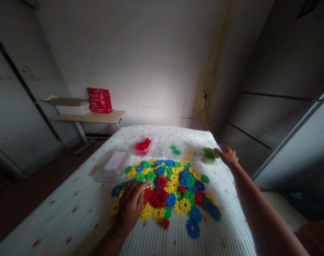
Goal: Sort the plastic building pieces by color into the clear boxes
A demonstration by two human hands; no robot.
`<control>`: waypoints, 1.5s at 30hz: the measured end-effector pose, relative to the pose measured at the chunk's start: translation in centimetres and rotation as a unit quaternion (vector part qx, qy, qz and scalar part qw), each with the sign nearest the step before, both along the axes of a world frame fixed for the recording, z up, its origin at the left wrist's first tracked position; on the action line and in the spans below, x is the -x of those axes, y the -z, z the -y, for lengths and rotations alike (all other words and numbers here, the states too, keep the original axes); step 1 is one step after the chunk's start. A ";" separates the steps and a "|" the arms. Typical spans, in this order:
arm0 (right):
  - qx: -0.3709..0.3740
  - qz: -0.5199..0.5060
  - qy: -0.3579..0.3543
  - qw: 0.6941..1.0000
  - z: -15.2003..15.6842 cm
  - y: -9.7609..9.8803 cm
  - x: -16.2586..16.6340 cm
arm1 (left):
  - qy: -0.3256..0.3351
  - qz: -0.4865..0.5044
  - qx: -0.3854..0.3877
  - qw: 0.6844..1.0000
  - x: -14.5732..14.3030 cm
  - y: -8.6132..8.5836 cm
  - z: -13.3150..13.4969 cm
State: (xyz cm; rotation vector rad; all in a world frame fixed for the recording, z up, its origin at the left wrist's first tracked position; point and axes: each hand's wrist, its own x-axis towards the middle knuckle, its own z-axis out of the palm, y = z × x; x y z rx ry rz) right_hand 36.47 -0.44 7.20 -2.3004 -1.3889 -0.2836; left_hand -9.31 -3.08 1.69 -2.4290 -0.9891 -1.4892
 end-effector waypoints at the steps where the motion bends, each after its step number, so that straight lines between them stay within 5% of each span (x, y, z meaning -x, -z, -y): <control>1: -0.010 -0.016 0.010 1.000 0.2 0.0 0.1 | 0.001 0.000 -0.002 1.000 0.0 0.0 0.0; 9: -0.266 -0.051 -0.028 0.962 1.6 -0.9 1.0 | 0.003 0.006 -0.011 1.000 -0.1 -0.1 -0.1; 13: -0.309 -0.078 -0.065 0.946 2.5 -2.9 3.0 | 0.001 0.018 0.006 1.000 0.0 -0.2 0.1; 19: -0.268 -0.210 -0.147 0.929 3.1 -5.3 7.8 | 0.000 0.051 0.107 0.993 -0.4 -1.3 0.1; 27: -0.052 -0.153 -0.351 0.922 5.0 -2.5 18.6 | 0.036 0.215 0.362 0.906 -2.7 -2.9 -0.7; 32: 0.068 -0.044 -0.384 0.920 7.2 -0.9 24.4 | 0.045 0.267 0.374 0.887 -4.5 -1.6 -0.4; 45: 0.068 0.002 -0.373 0.925 7.2 0.6 26.2 | 0.081 0.280 0.332 0.897 -5.1 0.0 0.9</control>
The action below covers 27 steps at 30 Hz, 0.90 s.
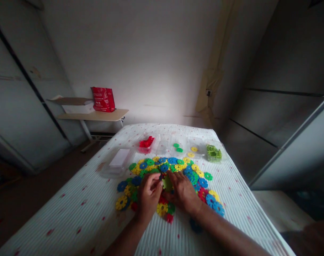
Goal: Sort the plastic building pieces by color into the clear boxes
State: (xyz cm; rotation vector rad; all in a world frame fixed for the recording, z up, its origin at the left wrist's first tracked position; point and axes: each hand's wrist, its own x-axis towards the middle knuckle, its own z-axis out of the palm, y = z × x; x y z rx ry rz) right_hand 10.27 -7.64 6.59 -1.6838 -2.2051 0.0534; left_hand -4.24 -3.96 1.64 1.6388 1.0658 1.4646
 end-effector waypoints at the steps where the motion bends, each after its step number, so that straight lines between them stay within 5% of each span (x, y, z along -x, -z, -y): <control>1: -0.003 0.004 -0.003 1.000 0.0 -0.1 0.0 | 0.004 0.008 0.003 1.000 0.0 0.1 0.0; 5: -0.052 0.012 0.034 0.998 -1.2 -0.7 -2.5 | 0.030 0.042 0.020 0.998 0.4 0.3 0.1; 10: -0.139 -0.001 0.220 0.966 -4.2 -2.9 -11.5 | 0.029 0.017 -0.024 0.999 1.0 0.1 0.1; 13: -0.103 0.026 0.356 0.928 -6.1 -4.6 -16.7 | 0.006 -0.036 -0.078 0.996 1.2 -0.3 0.2; 17: -0.024 0.034 0.435 0.899 -8.8 -5.6 -20.5 | -0.051 -0.094 -0.159 0.981 1.9 -1.5 0.2; 23: -0.061 0.070 0.401 0.911 -10.2 -4.9 -21.0 | -0.139 -0.154 -0.187 0.960 6.1 -3.4 -0.4; 27: -0.141 0.049 0.265 0.953 -8.2 -3.7 -19.5 | -0.153 -0.237 -0.167 0.945 10.6 -2.1 -0.7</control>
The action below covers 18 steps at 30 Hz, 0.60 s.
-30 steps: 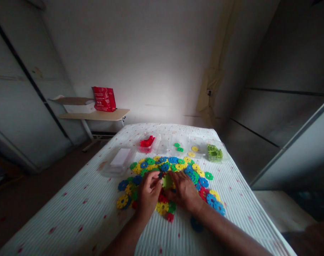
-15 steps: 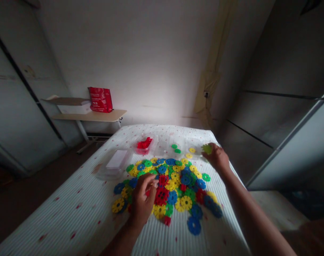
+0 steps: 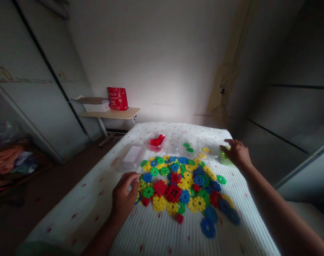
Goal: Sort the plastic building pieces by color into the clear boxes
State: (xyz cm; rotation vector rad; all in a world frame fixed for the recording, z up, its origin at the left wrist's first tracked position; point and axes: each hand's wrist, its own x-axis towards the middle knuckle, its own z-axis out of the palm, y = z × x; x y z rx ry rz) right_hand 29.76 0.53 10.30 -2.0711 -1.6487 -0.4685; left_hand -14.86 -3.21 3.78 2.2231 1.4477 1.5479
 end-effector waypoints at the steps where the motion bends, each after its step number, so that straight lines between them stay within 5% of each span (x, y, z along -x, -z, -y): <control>1: -0.011 -0.008 -0.053 0.998 0.9 0.5 0.6 | 0.003 -0.025 0.010 1.000 1.0 0.6 0.1; 7: 0.051 -0.019 -0.300 0.952 9.0 4.0 4.3 | 0.036 -0.154 0.066 0.985 3.6 3.4 1.1; 12: 0.088 0.043 -0.350 0.932 14.3 7.3 6.4 | 0.017 -0.196 0.087 0.977 2.8 3.9 1.0; 18: 0.095 0.057 -0.334 0.936 14.5 9.6 8.1 | 0.036 -0.223 0.096 0.969 1.6 3.6 1.0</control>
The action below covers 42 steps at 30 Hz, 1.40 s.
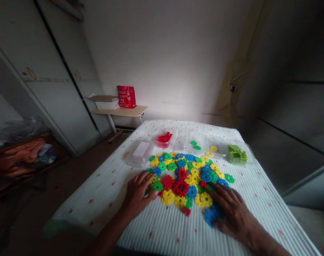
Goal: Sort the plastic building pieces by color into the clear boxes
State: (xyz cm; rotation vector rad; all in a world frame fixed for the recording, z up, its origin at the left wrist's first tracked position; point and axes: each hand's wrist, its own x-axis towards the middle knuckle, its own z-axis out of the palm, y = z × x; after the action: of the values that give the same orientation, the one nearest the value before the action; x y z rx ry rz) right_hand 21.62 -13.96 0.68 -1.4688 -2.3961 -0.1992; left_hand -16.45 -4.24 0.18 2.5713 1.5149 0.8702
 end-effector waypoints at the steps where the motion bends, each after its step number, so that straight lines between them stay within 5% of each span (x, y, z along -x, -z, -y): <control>1: -0.001 0.001 0.003 1.000 -0.2 0.0 0.2 | 0.011 -0.002 0.003 1.000 -0.3 -0.1 0.0; 7: -0.012 -0.012 0.011 1.000 -0.7 -0.6 0.8 | 0.060 0.050 0.021 0.997 -3.0 0.3 -0.1; 19: -0.039 -0.067 0.075 0.994 -0.6 0.0 0.4 | -0.027 0.228 0.059 0.972 -6.1 -0.4 -0.2; 28: -0.069 -0.074 0.071 0.992 -0.9 0.5 0.2 | -0.007 0.306 0.097 0.947 -6.3 -1.7 -0.8; 36: -0.054 -0.061 0.065 0.994 -1.1 -0.7 0.7 | -0.028 0.354 0.063 0.933 -7.5 -3.4 -3.1; 42: -0.068 -0.085 0.042 0.993 -4.0 -2.5 1.9 | -0.059 0.441 0.050 0.894 -7.9 -2.7 -4.3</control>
State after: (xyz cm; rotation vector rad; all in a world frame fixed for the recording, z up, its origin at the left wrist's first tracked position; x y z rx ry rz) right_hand 19.68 -10.00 3.22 -1.4621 -2.1461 -0.2418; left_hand -8.50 0.03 2.89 1.5938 1.3337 1.6057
